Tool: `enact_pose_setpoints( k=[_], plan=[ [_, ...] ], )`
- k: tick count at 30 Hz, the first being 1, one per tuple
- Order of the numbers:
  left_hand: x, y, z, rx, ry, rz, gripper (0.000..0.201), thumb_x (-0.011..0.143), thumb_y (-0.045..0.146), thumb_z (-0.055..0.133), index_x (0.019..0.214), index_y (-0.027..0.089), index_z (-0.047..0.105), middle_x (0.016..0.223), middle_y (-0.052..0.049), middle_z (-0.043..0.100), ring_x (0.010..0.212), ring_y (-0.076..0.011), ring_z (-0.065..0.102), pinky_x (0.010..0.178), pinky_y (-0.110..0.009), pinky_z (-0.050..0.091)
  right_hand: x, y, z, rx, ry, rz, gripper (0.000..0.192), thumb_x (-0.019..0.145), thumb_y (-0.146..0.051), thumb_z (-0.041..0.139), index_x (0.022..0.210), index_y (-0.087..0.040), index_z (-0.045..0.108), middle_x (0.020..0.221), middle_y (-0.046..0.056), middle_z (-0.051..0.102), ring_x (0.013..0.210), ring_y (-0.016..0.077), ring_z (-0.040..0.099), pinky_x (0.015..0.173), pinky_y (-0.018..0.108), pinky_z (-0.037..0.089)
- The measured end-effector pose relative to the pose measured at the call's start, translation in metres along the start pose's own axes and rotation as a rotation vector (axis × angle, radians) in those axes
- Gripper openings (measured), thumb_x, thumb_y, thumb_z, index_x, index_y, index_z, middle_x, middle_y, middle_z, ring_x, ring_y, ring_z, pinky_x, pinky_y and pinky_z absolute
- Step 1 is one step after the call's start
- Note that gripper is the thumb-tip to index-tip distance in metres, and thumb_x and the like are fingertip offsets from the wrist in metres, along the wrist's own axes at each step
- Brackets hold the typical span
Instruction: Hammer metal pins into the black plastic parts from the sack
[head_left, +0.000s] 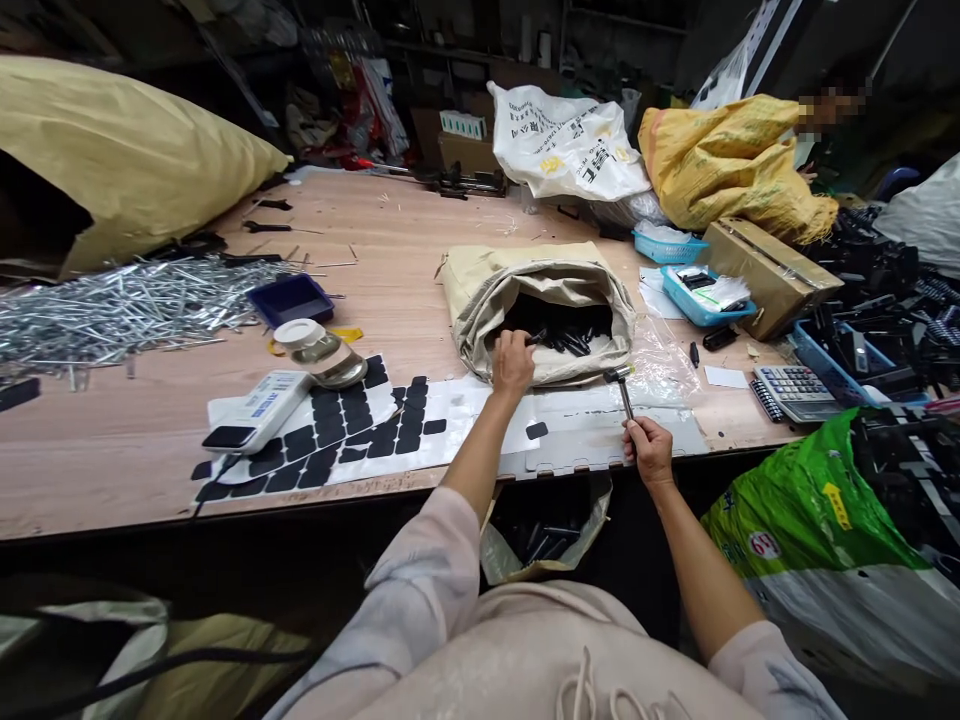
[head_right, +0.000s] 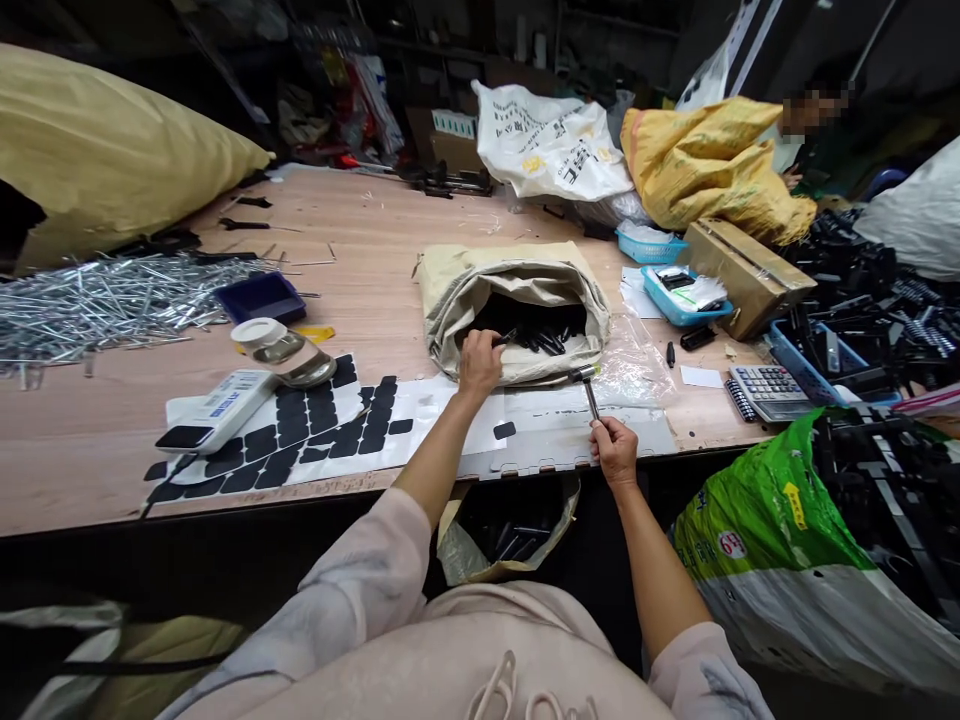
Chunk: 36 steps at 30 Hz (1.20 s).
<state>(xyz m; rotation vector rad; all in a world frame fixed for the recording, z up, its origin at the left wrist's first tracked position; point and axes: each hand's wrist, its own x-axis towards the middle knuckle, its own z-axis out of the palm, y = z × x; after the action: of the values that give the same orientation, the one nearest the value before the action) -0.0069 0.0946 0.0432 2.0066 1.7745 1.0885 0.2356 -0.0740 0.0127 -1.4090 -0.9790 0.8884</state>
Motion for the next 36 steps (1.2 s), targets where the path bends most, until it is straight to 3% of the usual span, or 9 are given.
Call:
enact_pose_setpoints(
  k=[4, 6, 8, 14, 20, 23, 30, 36],
  plan=[
    [-0.065, 0.021, 0.001, -0.044, -0.236, 0.235, 0.016, 0.097, 0.021, 0.057, 0.110, 0.022, 0.066, 0.106, -0.007, 0.060, 0.100, -0.0241, 0.056, 0.086, -0.036, 0.048, 0.000, 0.000, 0.000, -0.008, 0.007, 0.004, 0.034, 0.079, -0.051, 0.068, 0.080, -0.017, 0.069, 0.059, -0.002, 0.058, 0.041, 0.0101, 0.050, 0.034, 0.021, 0.041],
    [-0.090, 0.025, 0.008, -0.022, -0.317, 0.251, 0.014, 0.095, 0.022, 0.061, 0.107, 0.023, 0.068, 0.103, -0.007, 0.061, 0.099, -0.0240, 0.055, 0.087, -0.037, 0.048, 0.001, 0.000, 0.000, -0.026, 0.008, -0.003, 0.035, 0.079, -0.052, 0.068, 0.080, -0.017, 0.069, 0.059, -0.002, 0.059, 0.041, 0.0105, 0.051, 0.034, 0.021, 0.041],
    [-0.103, 0.023, 0.015, -0.033, -0.327, 0.213, 0.015, 0.092, 0.023, 0.067, 0.106, 0.023, 0.070, 0.102, -0.006, 0.062, 0.099, -0.0239, 0.055, 0.089, -0.037, 0.047, 0.001, -0.001, 0.000, -0.046, 0.006, -0.016, 0.035, 0.079, -0.053, 0.067, 0.080, -0.018, 0.069, 0.060, -0.002, 0.059, 0.041, 0.0108, 0.051, 0.034, 0.022, 0.042],
    [-0.096, 0.011, 0.018, -0.226, -0.332, 0.068, 0.023, 0.082, 0.019, 0.077, 0.103, 0.021, 0.071, 0.096, -0.002, 0.062, 0.092, -0.0192, 0.059, 0.084, -0.032, 0.048, -0.004, -0.004, -0.004, -0.178, 0.015, -0.035, 0.039, 0.079, -0.054, 0.068, 0.088, -0.016, 0.073, 0.061, 0.000, 0.063, 0.045, 0.0141, 0.056, 0.040, 0.025, 0.046],
    [-0.094, 0.011, 0.020, -0.210, -0.338, 0.061, 0.015, 0.084, 0.024, 0.075, 0.098, 0.023, 0.075, 0.094, -0.003, 0.058, 0.095, -0.0201, 0.057, 0.082, -0.032, 0.048, -0.013, -0.013, -0.008, -0.529, 0.027, -0.264, 0.030, 0.081, -0.047, 0.065, 0.083, -0.019, 0.078, 0.077, 0.006, 0.076, 0.073, 0.0238, 0.071, 0.071, 0.033, 0.056],
    [-0.094, 0.012, 0.021, -0.198, -0.346, 0.049, 0.014, 0.084, 0.024, 0.075, 0.098, 0.023, 0.076, 0.094, -0.003, 0.058, 0.095, -0.0205, 0.056, 0.083, -0.033, 0.047, -0.013, -0.019, -0.006, -0.611, 0.016, -0.334, 0.029, 0.082, -0.044, 0.062, 0.083, -0.021, 0.078, 0.085, 0.008, 0.079, 0.080, 0.0264, 0.073, 0.077, 0.036, 0.056],
    [-0.094, 0.015, 0.020, -0.159, -0.358, 0.026, 0.013, 0.086, 0.027, 0.075, 0.099, 0.024, 0.076, 0.095, -0.003, 0.059, 0.097, -0.0199, 0.056, 0.080, -0.031, 0.046, -0.016, -0.019, -0.001, -0.787, -0.020, -0.428, 0.027, 0.085, -0.039, 0.058, 0.086, -0.021, 0.078, 0.088, 0.009, 0.079, 0.080, 0.0259, 0.073, 0.077, 0.034, 0.055],
    [-0.094, 0.015, 0.019, -0.163, -0.363, 0.025, 0.011, 0.086, 0.026, 0.075, 0.096, 0.024, 0.076, 0.094, -0.003, 0.059, 0.098, -0.0206, 0.056, 0.084, -0.031, 0.046, -0.016, -0.020, 0.005, -0.774, -0.019, -0.446, 0.028, 0.086, -0.040, 0.057, 0.087, -0.021, 0.078, 0.086, 0.009, 0.078, 0.080, 0.0261, 0.073, 0.076, 0.034, 0.055]
  ],
)
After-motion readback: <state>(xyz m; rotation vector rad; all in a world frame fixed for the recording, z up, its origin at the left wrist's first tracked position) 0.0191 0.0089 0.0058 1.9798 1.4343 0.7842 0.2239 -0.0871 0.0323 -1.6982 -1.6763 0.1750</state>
